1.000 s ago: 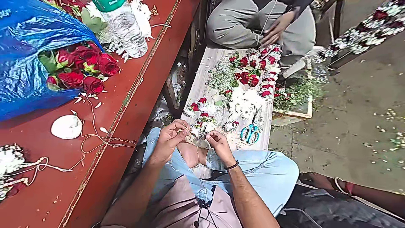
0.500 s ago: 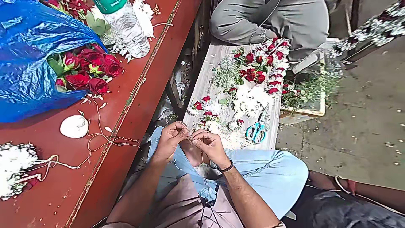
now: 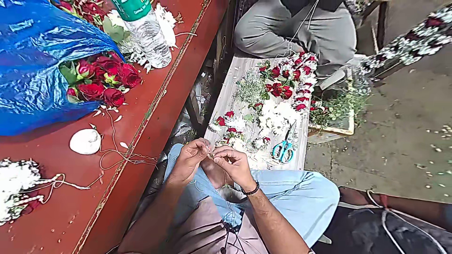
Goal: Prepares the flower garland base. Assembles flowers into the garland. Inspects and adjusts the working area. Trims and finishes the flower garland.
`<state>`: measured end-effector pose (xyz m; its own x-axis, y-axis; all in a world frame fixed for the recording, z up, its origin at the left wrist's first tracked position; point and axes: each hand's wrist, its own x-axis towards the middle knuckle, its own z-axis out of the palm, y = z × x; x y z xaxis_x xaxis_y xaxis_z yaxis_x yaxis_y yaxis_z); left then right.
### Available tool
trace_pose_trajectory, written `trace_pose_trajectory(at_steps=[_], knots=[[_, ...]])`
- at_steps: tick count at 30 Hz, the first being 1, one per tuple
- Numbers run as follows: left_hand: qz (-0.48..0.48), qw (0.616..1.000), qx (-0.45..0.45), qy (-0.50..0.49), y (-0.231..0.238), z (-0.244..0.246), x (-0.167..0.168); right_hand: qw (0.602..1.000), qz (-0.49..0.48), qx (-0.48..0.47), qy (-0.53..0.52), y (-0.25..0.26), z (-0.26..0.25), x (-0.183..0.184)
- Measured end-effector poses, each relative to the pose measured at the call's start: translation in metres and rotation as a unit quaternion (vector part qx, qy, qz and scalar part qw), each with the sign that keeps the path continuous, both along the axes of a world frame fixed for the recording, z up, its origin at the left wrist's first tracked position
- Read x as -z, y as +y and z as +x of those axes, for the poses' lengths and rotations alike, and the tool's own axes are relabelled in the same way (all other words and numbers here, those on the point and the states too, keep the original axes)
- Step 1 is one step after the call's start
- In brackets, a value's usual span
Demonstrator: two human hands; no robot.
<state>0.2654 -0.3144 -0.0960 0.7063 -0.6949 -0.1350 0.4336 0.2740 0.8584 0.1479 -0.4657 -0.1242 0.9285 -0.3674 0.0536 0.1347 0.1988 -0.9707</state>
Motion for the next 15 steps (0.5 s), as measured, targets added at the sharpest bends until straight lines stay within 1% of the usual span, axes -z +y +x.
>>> trace_pose_trajectory(at_steps=[6,7,11,12,15], knots=[[0.033,0.999,0.028,-0.032,0.003,0.002,-0.003,0.998,-0.067,0.007,0.015,-0.012,-0.005,-0.008],[0.041,0.998,0.033,-0.037,0.003,0.002,-0.005,0.998,-0.064,0.004,0.016,-0.014,-0.007,-0.01],[0.078,0.994,0.063,-0.048,0.006,0.0,-0.014,1.0,0.006,-0.018,0.007,-0.025,-0.011,-0.033],[0.095,0.991,0.068,-0.067,0.007,0.001,-0.019,1.0,0.006,-0.021,0.005,-0.029,-0.011,-0.039],[0.174,0.969,0.054,-0.169,0.012,0.005,-0.036,1.0,-0.022,-0.015,-0.004,-0.042,-0.013,-0.046]])
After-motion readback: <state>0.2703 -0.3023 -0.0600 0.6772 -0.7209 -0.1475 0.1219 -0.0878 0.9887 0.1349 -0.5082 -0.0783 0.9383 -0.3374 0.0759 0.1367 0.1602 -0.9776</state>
